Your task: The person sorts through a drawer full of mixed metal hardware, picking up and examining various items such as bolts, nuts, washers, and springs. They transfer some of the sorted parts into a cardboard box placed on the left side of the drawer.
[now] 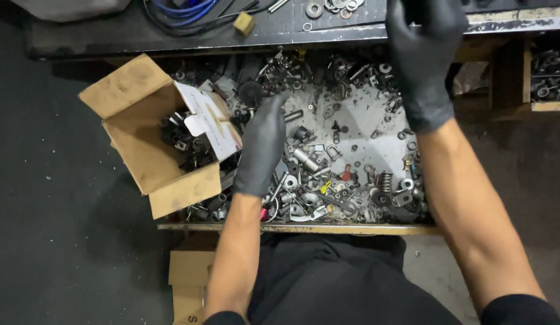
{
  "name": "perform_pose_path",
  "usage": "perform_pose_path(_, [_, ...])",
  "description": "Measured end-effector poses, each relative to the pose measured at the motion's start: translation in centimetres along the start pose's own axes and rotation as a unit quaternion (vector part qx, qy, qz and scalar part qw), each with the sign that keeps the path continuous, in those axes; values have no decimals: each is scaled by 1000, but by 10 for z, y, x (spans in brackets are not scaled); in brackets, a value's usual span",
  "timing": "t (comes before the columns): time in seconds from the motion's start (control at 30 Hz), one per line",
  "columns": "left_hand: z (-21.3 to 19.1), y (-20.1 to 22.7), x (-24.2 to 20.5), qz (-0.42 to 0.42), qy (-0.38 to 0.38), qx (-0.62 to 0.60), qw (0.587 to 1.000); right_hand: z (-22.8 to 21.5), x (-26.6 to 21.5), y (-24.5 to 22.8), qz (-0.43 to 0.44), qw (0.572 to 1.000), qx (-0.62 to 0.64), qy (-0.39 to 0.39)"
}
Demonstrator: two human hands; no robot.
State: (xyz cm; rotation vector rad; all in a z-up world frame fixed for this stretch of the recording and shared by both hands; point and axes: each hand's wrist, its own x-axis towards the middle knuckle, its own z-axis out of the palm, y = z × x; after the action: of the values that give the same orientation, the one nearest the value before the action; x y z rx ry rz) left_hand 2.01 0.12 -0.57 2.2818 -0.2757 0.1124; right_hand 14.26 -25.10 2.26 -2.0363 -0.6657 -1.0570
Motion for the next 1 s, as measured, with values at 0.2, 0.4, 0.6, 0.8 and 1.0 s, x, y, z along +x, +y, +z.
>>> perform_pose_path(0.2, [36,-7,-8,-31,-248,309,918,-16,-55,-28,109,981,53,-152])
perform_pose_path(0.4, [34,4,-53,-47,-289,224,930,41,-81,-37,177,859,-56,-477])
perform_pose_path(0.6, [29,-2,-68,-49,-298,165,939,119,-118,-34,36,862,-94,-497])
perform_pose_path(0.8, [35,-13,-69,-32,-282,148,947,160,-163,-12,-16,906,-106,-409])
perform_pose_path(1.0, [36,-22,-64,-14,-185,148,972,153,-204,22,37,896,-94,-431])
